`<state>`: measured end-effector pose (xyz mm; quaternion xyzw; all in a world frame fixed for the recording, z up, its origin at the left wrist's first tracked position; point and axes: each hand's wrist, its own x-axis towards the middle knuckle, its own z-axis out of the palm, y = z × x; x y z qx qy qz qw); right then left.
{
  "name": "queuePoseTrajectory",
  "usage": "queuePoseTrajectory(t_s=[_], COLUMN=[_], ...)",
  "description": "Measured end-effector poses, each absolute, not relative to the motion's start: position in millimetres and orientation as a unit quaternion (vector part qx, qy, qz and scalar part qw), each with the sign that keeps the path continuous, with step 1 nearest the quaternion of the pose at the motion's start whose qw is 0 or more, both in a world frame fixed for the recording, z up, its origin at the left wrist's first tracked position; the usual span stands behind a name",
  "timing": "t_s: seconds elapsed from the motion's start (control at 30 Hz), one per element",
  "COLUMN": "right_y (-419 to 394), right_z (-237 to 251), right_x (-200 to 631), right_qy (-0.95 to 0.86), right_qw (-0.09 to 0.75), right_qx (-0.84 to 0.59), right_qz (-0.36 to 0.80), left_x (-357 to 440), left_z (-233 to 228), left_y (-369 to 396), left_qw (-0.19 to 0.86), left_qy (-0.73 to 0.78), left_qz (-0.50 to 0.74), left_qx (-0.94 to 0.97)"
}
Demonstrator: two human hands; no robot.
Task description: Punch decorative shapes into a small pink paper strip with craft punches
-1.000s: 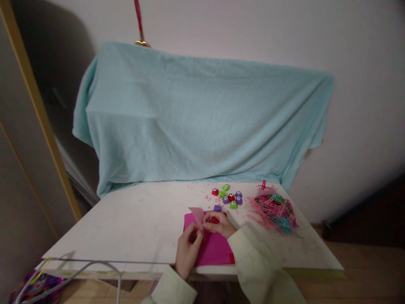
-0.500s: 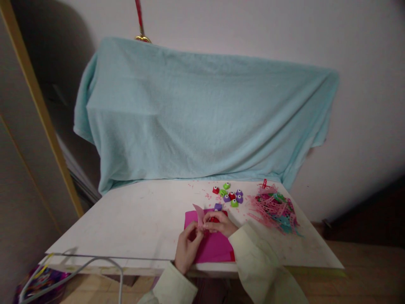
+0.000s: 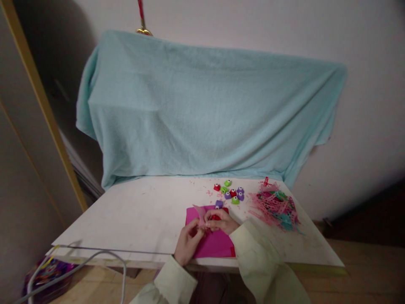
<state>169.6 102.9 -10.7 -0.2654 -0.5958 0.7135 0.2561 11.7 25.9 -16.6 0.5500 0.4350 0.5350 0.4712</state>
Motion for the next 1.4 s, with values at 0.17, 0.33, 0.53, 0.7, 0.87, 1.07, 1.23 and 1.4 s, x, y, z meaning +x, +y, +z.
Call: queuePoseTrajectory(t_s=[0.17, 0.33, 0.53, 0.7, 0.87, 1.07, 1.23, 1.4], right_y=[102, 106, 122, 134, 143, 121, 71, 48], right_z=[-10, -13, -19, -25, -31, 7, 41, 39], right_x=[169, 170, 182, 195, 204, 199, 187, 172], right_qy=[-0.589, -0.531, -0.466, -0.467, -0.468, -0.619, -0.837, -0.84], right_qw=[0.26, 0.348, 0.556, 0.645, 0.647, 0.524, 0.282, 0.252], right_qx=[-0.264, -0.26, -0.348, -0.486, -0.553, -0.512, -0.436, -0.468], right_qz=[0.718, 0.728, 0.593, 0.361, 0.238, 0.283, 0.172, 0.108], left_x=[12, 13, 14, 13, 12, 13, 12, 9], left_z=[-17, -13, -14, -19, -17, -14, -16, -14], left_y=[26, 25, 26, 28, 28, 27, 28, 29], left_qw=[0.475, 0.473, 0.483, 0.483, 0.485, 0.48, 0.468, 0.437], left_qy=[0.432, 0.441, 0.447, 0.441, 0.435, 0.437, 0.443, 0.425], left_qz=[0.539, 0.559, 0.591, 0.601, 0.608, 0.609, 0.608, 0.602], left_qx=[0.545, 0.519, 0.467, 0.459, 0.454, 0.456, 0.465, 0.515])
